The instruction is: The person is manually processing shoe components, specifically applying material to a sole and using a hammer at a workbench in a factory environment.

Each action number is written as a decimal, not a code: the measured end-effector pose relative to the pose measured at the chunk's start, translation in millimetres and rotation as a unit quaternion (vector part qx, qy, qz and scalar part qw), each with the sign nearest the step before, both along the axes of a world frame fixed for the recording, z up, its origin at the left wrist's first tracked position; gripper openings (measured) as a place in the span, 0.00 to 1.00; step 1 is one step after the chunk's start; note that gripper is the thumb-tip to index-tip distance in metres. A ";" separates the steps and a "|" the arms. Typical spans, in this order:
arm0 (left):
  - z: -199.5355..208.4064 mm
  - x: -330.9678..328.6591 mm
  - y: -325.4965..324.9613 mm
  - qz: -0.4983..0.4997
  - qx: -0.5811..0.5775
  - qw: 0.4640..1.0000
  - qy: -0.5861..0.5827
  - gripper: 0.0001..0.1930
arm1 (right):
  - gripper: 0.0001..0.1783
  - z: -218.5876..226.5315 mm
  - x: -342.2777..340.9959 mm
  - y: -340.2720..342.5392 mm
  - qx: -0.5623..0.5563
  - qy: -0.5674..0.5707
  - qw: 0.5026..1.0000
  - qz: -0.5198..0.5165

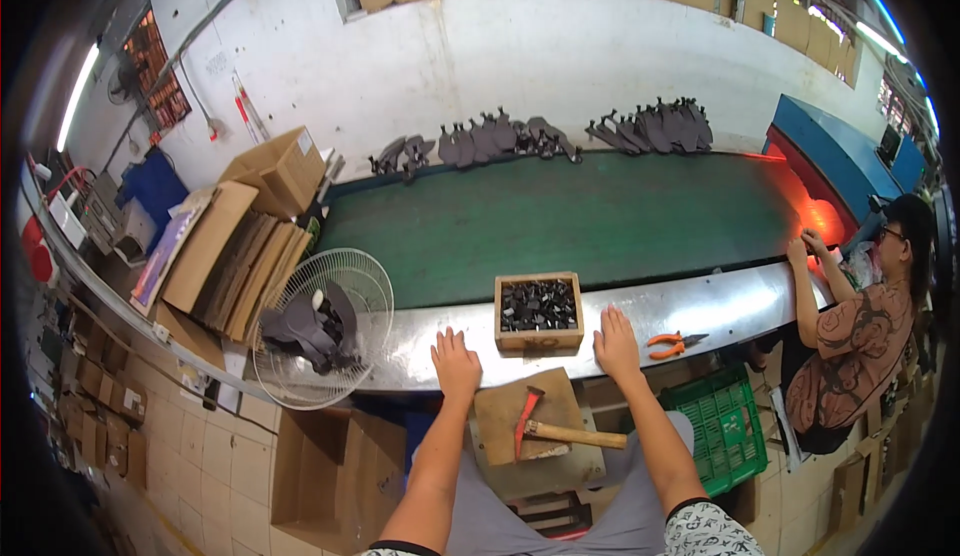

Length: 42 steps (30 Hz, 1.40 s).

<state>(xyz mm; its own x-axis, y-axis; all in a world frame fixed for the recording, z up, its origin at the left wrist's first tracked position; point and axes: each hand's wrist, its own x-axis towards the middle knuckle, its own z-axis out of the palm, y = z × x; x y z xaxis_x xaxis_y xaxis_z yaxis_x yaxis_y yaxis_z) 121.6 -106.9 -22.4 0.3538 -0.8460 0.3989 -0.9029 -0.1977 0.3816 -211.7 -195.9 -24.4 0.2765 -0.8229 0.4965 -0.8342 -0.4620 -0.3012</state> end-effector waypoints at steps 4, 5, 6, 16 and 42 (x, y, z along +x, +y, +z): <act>1.8 -6.9 0.2 -0.004 0.000 1.000 0.006 0.30 | 0.28 4.3 -6.4 3.1 -0.011 0.001 1.000 0.001; 2.2 -3.4 1.7 -0.001 0.006 1.000 0.002 0.32 | 0.29 9.1 -0.9 7.9 0.010 -0.056 0.998 -0.007; 3.2 -3.9 1.7 -0.005 0.002 1.000 -0.001 0.32 | 0.29 11.6 -0.3 11.7 0.032 -0.110 0.993 -0.016; -3.1 -2.5 -5.7 0.004 -0.031 0.999 0.028 0.27 | 0.25 18.4 -4.1 11.2 -0.009 -0.057 0.998 -0.027; -7.2 2.5 -3.3 0.002 -0.022 1.000 0.002 0.21 | 0.11 19.4 1.5 -0.6 -0.018 -0.063 0.997 -0.042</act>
